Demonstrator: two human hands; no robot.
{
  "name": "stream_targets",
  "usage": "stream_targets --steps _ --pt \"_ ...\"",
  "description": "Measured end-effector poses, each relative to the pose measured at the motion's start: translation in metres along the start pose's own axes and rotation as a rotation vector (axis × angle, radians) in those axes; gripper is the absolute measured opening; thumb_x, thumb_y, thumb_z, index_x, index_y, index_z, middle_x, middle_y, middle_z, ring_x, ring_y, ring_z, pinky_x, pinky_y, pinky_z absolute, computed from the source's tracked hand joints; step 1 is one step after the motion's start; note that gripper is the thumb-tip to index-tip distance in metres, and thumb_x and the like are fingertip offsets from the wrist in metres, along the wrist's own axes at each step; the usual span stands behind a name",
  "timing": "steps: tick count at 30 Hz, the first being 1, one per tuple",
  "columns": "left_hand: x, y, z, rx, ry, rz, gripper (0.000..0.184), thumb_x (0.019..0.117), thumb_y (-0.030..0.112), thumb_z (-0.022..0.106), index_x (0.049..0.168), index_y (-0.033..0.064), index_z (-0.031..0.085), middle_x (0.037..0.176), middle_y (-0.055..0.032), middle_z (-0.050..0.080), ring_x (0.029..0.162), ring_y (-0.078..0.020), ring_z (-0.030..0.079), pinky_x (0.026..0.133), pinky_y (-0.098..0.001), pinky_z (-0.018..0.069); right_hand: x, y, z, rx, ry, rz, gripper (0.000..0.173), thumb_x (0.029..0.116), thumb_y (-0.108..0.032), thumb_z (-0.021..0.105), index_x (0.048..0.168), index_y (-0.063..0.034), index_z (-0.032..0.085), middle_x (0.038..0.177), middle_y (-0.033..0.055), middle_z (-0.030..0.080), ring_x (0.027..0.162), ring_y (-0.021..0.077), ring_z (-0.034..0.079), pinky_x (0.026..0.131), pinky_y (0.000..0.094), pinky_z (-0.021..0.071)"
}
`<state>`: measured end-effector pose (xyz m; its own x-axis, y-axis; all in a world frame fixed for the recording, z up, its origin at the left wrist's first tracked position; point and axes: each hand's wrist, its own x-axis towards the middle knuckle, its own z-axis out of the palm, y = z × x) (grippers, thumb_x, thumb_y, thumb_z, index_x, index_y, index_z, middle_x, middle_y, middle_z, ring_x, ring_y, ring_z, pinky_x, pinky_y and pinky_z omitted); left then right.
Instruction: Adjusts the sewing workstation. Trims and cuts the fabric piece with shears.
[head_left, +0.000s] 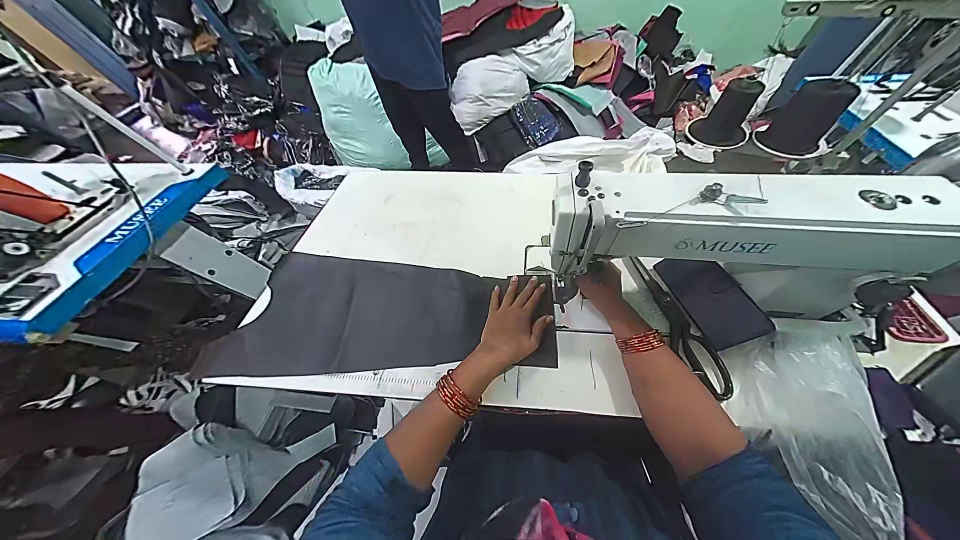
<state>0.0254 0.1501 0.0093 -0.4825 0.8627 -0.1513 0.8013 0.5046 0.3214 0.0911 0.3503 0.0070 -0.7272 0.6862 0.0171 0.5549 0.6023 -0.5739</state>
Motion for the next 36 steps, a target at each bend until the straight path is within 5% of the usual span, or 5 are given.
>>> stream_targets --steps 8,11,21,36 --pt "-0.01 0.013 0.002 -0.011 -0.025 0.005 0.065 0.1066 0.054 0.032 0.164 0.0236 0.028 0.172 0.0038 0.02 0.16 -0.0283 0.008 0.124 -0.0632 0.0046 0.0 -0.004 -0.002 -0.021 -0.03 0.023 0.032 0.0966 -0.021 0.068 0.11 0.0083 0.069 0.111 0.0278 0.069 0.111 0.0415 0.065 0.099 0.0574 0.0468" --pt "-0.012 0.018 0.004 -0.004 -0.022 0.025 0.065 0.1063 0.054 0.032 0.164 0.0229 0.029 0.172 0.0035 0.02 0.16 -0.0289 0.01 0.123 -0.0636 0.0058 -0.001 -0.004 -0.003 0.017 0.007 0.019 0.031 0.0955 -0.021 0.069 0.112 0.0049 0.07 0.106 0.0269 0.07 0.104 0.043 0.066 0.091 0.0603 0.0497" --pt "-0.008 0.023 0.007 -0.001 0.003 0.034 0.066 0.1052 0.053 0.035 0.163 0.0219 0.03 0.171 0.0028 0.023 0.159 -0.0301 0.014 0.122 -0.065 0.0083 -0.005 -0.006 -0.006 0.046 -0.002 -0.003 0.027 0.0929 -0.016 0.072 0.104 0.0082 0.071 0.102 0.0273 0.071 0.103 0.0415 0.067 0.095 0.0575 0.0474" --pt "0.005 0.024 0.003 0.005 -0.006 0.014 0.07 0.1051 0.054 0.034 0.164 0.0181 0.027 0.172 0.0016 0.022 0.159 -0.0301 0.013 0.123 -0.0638 0.0092 -0.002 -0.005 -0.003 0.004 0.012 -0.017 0.031 0.0933 -0.02 0.073 0.109 0.0064 0.071 0.106 0.0267 0.071 0.106 0.042 0.067 0.095 0.0589 0.0478"
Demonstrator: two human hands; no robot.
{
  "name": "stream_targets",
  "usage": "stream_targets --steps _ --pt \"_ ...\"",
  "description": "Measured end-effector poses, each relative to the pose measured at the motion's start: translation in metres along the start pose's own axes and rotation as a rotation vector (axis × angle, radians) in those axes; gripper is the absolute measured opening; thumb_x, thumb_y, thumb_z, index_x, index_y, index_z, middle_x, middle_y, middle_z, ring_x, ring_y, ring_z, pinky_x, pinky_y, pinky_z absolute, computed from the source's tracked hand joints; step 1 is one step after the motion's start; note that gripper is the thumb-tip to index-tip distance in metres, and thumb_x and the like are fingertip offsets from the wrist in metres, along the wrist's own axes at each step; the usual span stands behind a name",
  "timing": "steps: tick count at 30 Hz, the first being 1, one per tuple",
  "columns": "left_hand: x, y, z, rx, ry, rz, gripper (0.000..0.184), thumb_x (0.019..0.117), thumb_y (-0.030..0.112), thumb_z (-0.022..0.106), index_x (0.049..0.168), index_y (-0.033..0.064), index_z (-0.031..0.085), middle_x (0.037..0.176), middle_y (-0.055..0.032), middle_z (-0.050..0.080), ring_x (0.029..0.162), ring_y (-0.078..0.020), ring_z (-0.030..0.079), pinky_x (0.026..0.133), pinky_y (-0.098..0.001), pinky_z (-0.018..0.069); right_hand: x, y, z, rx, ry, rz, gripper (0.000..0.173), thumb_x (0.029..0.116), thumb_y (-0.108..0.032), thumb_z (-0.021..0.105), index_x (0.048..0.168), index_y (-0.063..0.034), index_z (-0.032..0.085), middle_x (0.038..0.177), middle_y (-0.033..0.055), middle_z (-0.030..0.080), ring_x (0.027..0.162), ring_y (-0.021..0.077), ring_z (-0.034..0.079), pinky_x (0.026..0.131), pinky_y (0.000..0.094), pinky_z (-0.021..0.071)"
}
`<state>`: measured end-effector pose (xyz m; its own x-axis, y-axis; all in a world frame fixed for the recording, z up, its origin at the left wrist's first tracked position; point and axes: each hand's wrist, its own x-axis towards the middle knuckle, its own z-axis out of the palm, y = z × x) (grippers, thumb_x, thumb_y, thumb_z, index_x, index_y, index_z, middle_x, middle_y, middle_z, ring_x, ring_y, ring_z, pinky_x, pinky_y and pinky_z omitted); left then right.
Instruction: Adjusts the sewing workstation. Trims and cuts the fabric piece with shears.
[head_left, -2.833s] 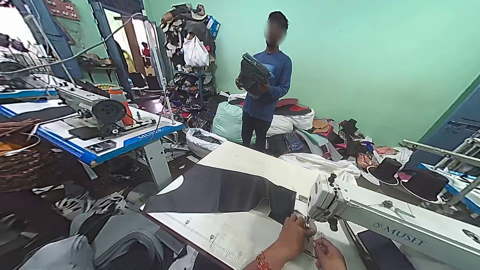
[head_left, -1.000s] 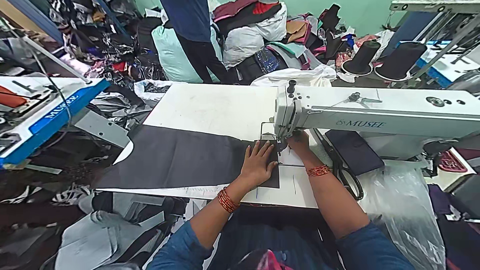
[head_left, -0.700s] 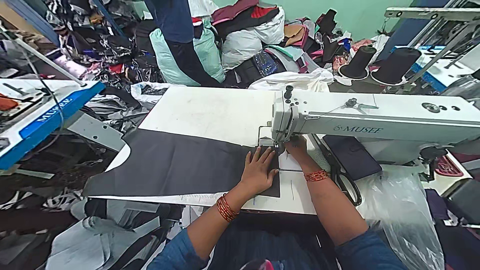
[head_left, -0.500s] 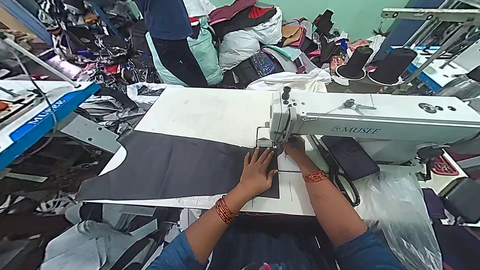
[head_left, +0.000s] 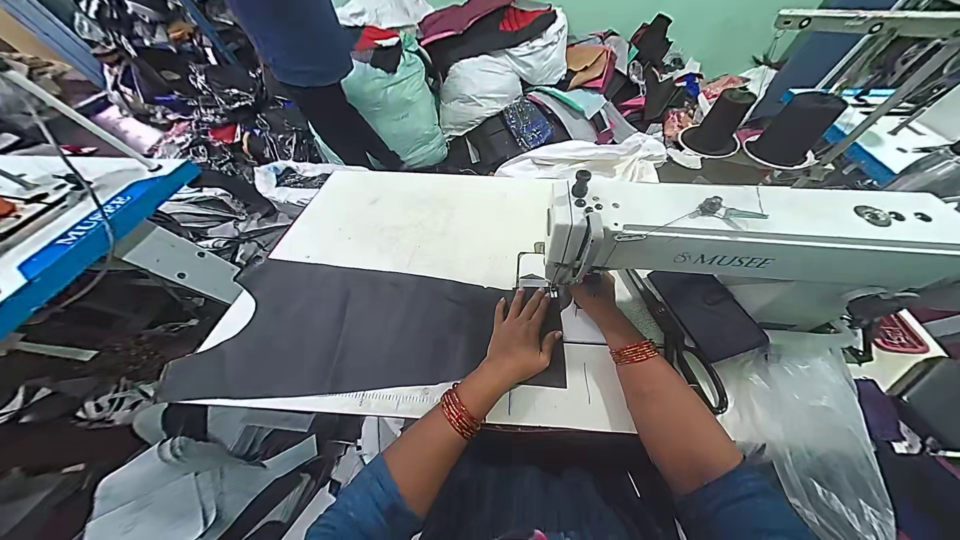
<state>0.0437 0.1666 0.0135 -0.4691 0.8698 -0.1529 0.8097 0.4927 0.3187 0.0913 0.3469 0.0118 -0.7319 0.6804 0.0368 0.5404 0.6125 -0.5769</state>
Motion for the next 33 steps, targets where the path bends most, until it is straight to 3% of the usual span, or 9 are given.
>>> stream_targets --steps 14,19,27,33 --pt "0.001 -0.001 -0.004 -0.004 -0.023 0.005 0.07 0.1044 0.055 0.033 0.164 0.0188 0.027 0.172 0.0012 0.021 0.159 -0.0311 0.012 0.122 -0.0653 0.0078 -0.001 0.005 0.004 0.037 0.035 -0.073 0.028 0.0923 -0.017 0.071 0.109 0.0061 0.072 0.107 0.0266 0.071 0.107 0.0411 0.066 0.096 0.0575 0.0471" --pt "0.003 -0.004 -0.001 0.007 -0.003 0.019 0.071 0.1037 0.057 0.032 0.164 0.0194 0.029 0.172 0.0016 0.022 0.159 -0.0311 0.014 0.122 -0.0655 0.0088 0.002 -0.004 -0.004 -0.012 -0.087 0.016 0.032 0.0941 -0.017 0.069 0.116 0.0063 0.07 0.117 0.0268 0.069 0.118 0.0401 0.063 0.105 0.0541 0.0447" --pt "0.012 -0.009 -0.003 -0.011 0.024 0.041 0.069 0.1037 0.055 0.033 0.162 0.0182 0.033 0.17 -0.0001 0.026 0.159 -0.0322 0.015 0.122 -0.0662 0.0106 0.008 -0.007 -0.009 -0.007 -0.214 0.08 0.037 0.0977 -0.017 0.068 0.125 0.0074 0.065 0.126 0.0292 0.064 0.123 0.0413 0.059 0.108 0.0541 0.0418" --pt "0.017 -0.012 -0.003 0.0 0.04 0.047 0.067 0.1046 0.054 0.034 0.162 0.0185 0.034 0.17 0.0003 0.028 0.159 -0.0313 0.015 0.122 -0.0655 0.0112 0.011 -0.002 -0.002 0.0 -0.184 0.053 0.036 0.0995 -0.017 0.065 0.126 0.0078 0.065 0.129 0.0288 0.064 0.127 0.0408 0.057 0.111 0.0534 0.0396"
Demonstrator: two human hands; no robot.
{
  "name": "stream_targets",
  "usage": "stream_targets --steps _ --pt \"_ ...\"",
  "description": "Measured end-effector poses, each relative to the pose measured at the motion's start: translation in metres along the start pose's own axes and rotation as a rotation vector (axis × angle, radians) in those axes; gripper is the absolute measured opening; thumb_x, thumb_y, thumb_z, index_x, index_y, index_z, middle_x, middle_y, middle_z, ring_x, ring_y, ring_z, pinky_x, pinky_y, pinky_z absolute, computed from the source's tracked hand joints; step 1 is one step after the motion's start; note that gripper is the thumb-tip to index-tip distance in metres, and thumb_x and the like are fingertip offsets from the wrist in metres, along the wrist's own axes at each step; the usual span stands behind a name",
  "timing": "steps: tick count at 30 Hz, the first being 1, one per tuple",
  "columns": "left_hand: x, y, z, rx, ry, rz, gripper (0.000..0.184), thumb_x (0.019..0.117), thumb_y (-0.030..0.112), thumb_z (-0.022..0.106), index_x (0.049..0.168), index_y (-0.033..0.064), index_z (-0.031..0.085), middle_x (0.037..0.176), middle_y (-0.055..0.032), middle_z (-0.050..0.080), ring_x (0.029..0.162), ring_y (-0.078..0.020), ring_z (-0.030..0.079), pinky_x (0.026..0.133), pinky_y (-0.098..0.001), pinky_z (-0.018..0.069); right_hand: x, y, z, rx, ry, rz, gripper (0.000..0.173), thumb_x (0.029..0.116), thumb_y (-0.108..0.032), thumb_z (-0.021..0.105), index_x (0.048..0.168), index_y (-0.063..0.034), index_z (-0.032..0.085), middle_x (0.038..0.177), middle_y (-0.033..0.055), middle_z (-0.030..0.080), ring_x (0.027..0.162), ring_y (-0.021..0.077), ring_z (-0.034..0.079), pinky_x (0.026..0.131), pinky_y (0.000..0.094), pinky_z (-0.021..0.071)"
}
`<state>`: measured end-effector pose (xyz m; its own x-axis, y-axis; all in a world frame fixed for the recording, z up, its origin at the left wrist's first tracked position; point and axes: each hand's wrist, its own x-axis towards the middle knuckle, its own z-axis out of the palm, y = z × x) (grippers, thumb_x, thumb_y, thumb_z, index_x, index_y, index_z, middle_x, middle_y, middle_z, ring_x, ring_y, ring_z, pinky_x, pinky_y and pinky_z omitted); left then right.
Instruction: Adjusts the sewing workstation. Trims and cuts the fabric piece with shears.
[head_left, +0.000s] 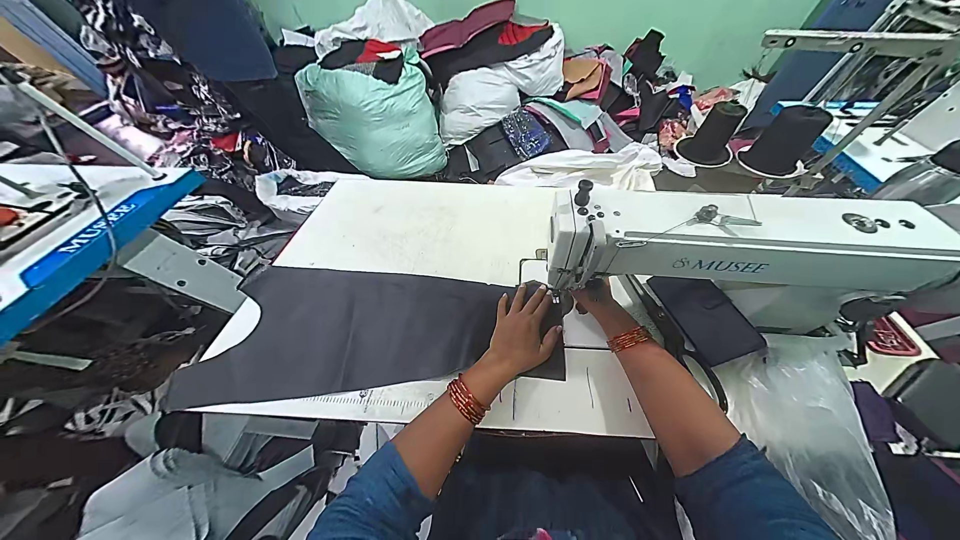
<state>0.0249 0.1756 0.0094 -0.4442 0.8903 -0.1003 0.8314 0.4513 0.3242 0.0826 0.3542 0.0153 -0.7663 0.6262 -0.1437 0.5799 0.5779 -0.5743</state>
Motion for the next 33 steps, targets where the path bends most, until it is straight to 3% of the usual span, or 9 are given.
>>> stream_targets --steps 4,8,13,15,18,21,24,26,33 --pt "0.006 -0.001 -0.003 0.008 -0.001 -0.004 0.066 0.1054 0.053 0.035 0.162 0.019 0.034 0.169 -0.0014 0.029 0.159 -0.0313 0.015 0.122 -0.0648 0.0101 -0.011 0.0 -0.005 0.05 -0.004 0.008 0.035 0.1014 -0.011 0.061 0.13 0.0101 0.062 0.134 0.0291 0.061 0.132 0.0383 0.054 0.114 0.0477 0.0377" --pt "0.017 -0.006 -0.004 0.016 0.014 0.005 0.063 0.1056 0.053 0.035 0.158 0.0184 0.041 0.168 -0.0026 0.032 0.159 -0.0319 0.016 0.122 -0.0654 0.0102 -0.055 -0.041 -0.047 0.085 -0.111 0.006 0.035 0.1067 -0.003 0.048 0.139 0.0114 0.052 0.146 0.0273 0.053 0.14 0.0335 0.047 0.119 0.0402 0.032" --pt "0.028 -0.015 -0.001 0.025 0.076 0.045 0.062 0.1055 0.053 0.035 0.153 0.0167 0.049 0.167 -0.0031 0.034 0.158 -0.0314 0.018 0.122 -0.0664 0.0118 -0.043 -0.017 -0.032 0.149 0.013 -0.068 0.03 0.1063 -0.005 0.048 0.127 0.0134 0.059 0.126 0.0286 0.063 0.119 0.0283 0.061 0.106 0.034 0.0439" --pt "0.028 -0.015 0.0 0.026 0.083 0.05 0.062 0.1056 0.053 0.036 0.154 0.0167 0.048 0.167 -0.0031 0.035 0.158 -0.0314 0.018 0.122 -0.0665 0.012 -0.045 -0.035 -0.041 0.173 -0.012 0.084 0.028 0.1069 -0.003 0.047 0.13 0.0124 0.056 0.129 0.0255 0.06 0.119 0.0233 0.057 0.105 0.0304 0.0408" --pt "0.023 -0.016 -0.001 -0.032 0.148 0.099 0.055 0.1055 0.047 0.047 0.146 0.0108 0.057 0.16 -0.0088 0.046 0.155 -0.0338 0.028 0.122 -0.0646 0.0167 -0.05 -0.031 -0.045 0.02 0.076 0.055 0.034 0.1051 -0.007 0.053 0.134 0.0112 0.056 0.136 0.0296 0.059 0.132 0.0365 0.055 0.113 0.0476 0.0391" --pt "0.01 -0.019 0.004 -0.09 0.213 0.179 0.046 0.1046 0.037 0.054 0.139 0.0081 0.064 0.153 -0.0112 0.054 0.151 -0.0337 0.037 0.123 -0.0602 0.0237 -0.049 -0.009 -0.034 -0.007 0.211 -0.051 0.03 0.0989 -0.01 0.063 0.121 0.0111 0.064 0.122 0.0339 0.063 0.12 0.048 0.058 0.1 0.0632 0.0438" --pt "-0.008 -0.019 0.002 -0.15 0.158 0.183 0.042 0.105 0.035 0.053 0.139 0.014 0.066 0.156 -0.0094 0.05 0.152 -0.0339 0.034 0.123 -0.0629 0.0191 -0.063 -0.01 -0.031 0.014 0.057 0.024 0.027 0.1028 -0.013 0.059 0.123 0.0036 0.065 0.124 0.0274 0.063 0.12 0.0432 0.06 0.1 0.0593 0.0476" --pt "-0.017 -0.018 -0.001 -0.185 0.106 0.162 0.04 0.1048 0.035 0.054 0.139 0.019 0.067 0.158 -0.0091 0.048 0.155 -0.0344 0.029 0.123 -0.0664 0.0126 -0.084 0.004 -0.014 0.059 -0.014 -0.1 0.027 0.1049 -0.011 0.053 0.125 -0.0011 0.068 0.123 0.0218 0.066 0.117 0.0375 0.062 0.102 0.052 0.0482" --pt "-0.023 -0.017 -0.002 -0.227 0.068 0.127 0.038 0.1028 0.036 0.057 0.137 0.0242 0.068 0.16 -0.0058 0.045 0.157 -0.0332 0.021 0.12 -0.0716 0.002 -0.132 0.026 0.031 -0.047 0.262 -0.447 0.042 0.0949 0.007 0.052 0.121 -0.0137 0.076 0.113 0.0185 0.071 0.107 0.042 0.065 0.093 0.0586 0.0502"
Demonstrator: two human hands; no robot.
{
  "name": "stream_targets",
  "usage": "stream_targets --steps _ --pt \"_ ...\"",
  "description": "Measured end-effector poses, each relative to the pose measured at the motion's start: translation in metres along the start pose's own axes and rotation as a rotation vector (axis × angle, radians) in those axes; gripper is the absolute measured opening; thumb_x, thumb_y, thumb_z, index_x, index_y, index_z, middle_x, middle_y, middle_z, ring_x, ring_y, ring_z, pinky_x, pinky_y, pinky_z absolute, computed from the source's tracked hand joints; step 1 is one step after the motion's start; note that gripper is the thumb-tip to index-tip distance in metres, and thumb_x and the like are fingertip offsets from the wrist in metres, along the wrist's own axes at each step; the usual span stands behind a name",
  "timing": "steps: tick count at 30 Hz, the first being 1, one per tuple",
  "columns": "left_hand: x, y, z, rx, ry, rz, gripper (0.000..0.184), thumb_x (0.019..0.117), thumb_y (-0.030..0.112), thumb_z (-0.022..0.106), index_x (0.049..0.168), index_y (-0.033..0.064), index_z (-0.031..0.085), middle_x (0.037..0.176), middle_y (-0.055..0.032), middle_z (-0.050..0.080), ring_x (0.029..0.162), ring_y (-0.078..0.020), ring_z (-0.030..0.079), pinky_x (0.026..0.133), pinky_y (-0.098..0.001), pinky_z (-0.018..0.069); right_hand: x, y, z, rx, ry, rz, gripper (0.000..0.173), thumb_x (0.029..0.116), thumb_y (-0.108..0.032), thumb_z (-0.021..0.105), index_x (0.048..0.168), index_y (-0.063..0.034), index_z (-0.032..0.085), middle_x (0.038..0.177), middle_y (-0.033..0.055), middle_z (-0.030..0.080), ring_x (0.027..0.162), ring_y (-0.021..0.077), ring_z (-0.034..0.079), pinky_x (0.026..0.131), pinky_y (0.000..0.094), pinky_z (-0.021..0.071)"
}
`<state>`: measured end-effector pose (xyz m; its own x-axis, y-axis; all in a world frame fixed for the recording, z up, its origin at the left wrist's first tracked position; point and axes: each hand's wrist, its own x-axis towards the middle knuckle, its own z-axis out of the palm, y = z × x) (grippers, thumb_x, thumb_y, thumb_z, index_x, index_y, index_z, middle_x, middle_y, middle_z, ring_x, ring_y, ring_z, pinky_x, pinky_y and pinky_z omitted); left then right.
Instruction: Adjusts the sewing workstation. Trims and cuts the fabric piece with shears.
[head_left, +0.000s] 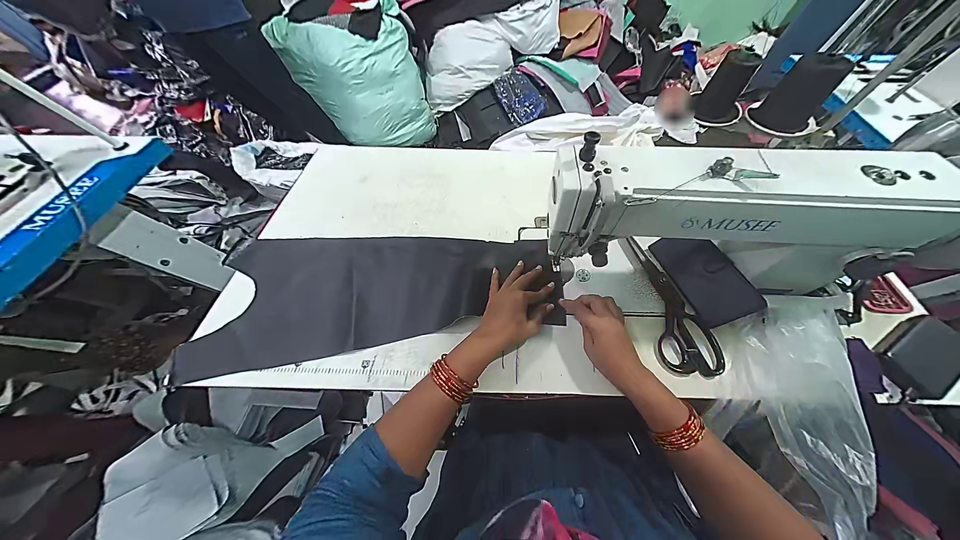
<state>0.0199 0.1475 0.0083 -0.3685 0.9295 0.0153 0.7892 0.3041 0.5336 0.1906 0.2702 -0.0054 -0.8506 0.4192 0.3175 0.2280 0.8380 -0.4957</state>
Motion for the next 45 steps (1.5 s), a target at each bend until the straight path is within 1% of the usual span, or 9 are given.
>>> stream_targets --steps 6,14,24,27,31,36,37,40,45 --pt "0.003 -0.002 0.002 -0.034 -0.008 -0.027 0.041 0.1029 0.04 0.056 0.139 0.0258 0.067 0.162 -0.0054 0.044 0.158 -0.0314 0.02 0.121 -0.0708 -0.0014 -0.006 -0.001 0.006 -0.148 0.023 -0.112 0.048 0.0874 0.014 0.055 0.12 -0.0136 0.077 0.115 0.017 0.071 0.107 0.0402 0.066 0.091 0.0547 0.0535" --pt "0.028 -0.008 -0.007 0.012 0.002 -0.021 0.039 0.1033 0.038 0.058 0.138 0.0245 0.068 0.159 -0.0071 0.047 0.156 -0.0325 0.024 0.119 -0.0738 0.0039 0.016 -0.004 0.0 -0.198 -0.085 -0.029 0.06 0.0846 0.018 0.054 0.132 -0.0142 0.071 0.111 0.0215 0.068 0.105 0.0449 0.064 0.089 0.0582 0.0503" --pt "0.06 -0.019 -0.021 0.017 -0.006 -0.052 0.038 0.1038 0.04 0.058 0.133 0.0196 0.071 0.157 -0.0097 0.049 0.156 -0.0328 0.024 0.12 -0.0735 0.0015 0.049 -0.015 -0.012 -0.256 -0.34 0.164 0.069 0.0884 0.018 0.05 0.149 -0.0166 0.056 0.133 0.0243 0.06 0.122 0.0471 0.054 0.1 0.0597 0.043" --pt "0.069 -0.024 -0.023 0.006 0.024 -0.051 0.038 0.1025 0.04 0.06 0.13 0.017 0.073 0.156 -0.0105 0.05 0.156 -0.0338 0.026 0.12 -0.0732 0.0015 0.041 -0.008 -0.021 -0.185 -0.299 0.178 0.064 0.0885 0.016 0.05 0.144 -0.0144 0.06 0.133 0.0237 0.06 0.122 0.0457 0.056 0.099 0.0584 0.0449" --pt "0.081 -0.037 -0.019 0.039 0.095 -0.044 0.038 0.1016 0.04 0.062 0.134 0.0223 0.071 0.155 -0.0094 0.052 0.154 -0.0354 0.03 0.118 -0.0758 0.0064 0.004 0.015 -0.042 -0.146 -0.078 0.151 0.033 0.0998 -0.002 0.054 0.128 -0.0044 0.07 0.12 0.025 0.067 0.112 0.0456 0.064 0.093 0.0582 0.0525" --pt "0.089 -0.037 -0.02 0.087 0.129 -0.093 0.04 0.1016 0.038 0.062 0.138 0.0224 0.067 0.155 -0.0127 0.051 0.153 -0.0382 0.031 0.116 -0.0784 0.0096 -0.052 0.04 -0.072 -0.276 0.133 0.212 0.024 0.0927 0.003 0.059 0.112 0.0018 0.074 0.111 0.028 0.068 0.105 0.0493 0.065 0.088 0.0608 0.054" --pt "0.09 -0.036 -0.021 0.088 0.146 -0.111 0.04 0.1018 0.037 0.061 0.138 0.0216 0.067 0.155 -0.0127 0.051 0.153 -0.0383 0.031 0.116 -0.0787 0.0099 -0.061 0.041 -0.075 -0.303 0.138 0.253 0.024 0.0923 0.001 0.061 0.113 0.0019 0.074 0.113 0.0285 0.067 0.106 0.0495 0.064 0.088 0.0605 0.0543" --pt "0.088 -0.037 -0.024 0.086 0.183 -0.195 0.042 0.1039 0.04 0.058 0.14 0.0188 0.065 0.158 -0.012 0.047 0.153 -0.0391 0.03 0.114 -0.0806 0.0086 -0.074 0.033 -0.084 -0.316 -0.027 0.506 0.04 0.0973 -0.009 0.063 0.137 -0.0018 0.064 0.138 0.0301 0.058 0.124 0.0509 0.056 0.101 0.0587 0.0494" --pt "0.073 -0.042 -0.026 0.118 0.205 -0.34 0.047 0.1069 0.042 0.051 0.147 0.0194 0.058 0.162 -0.0141 0.041 0.155 -0.0408 0.025 0.113 -0.0814 0.0074 -0.065 0.026 -0.106 -0.163 -0.214 0.708 0.05 0.0986 -0.009 0.06 0.148 -0.0044 0.053 0.141 0.0275 0.055 0.133 0.043 0.052 0.109 0.0511 0.0446"
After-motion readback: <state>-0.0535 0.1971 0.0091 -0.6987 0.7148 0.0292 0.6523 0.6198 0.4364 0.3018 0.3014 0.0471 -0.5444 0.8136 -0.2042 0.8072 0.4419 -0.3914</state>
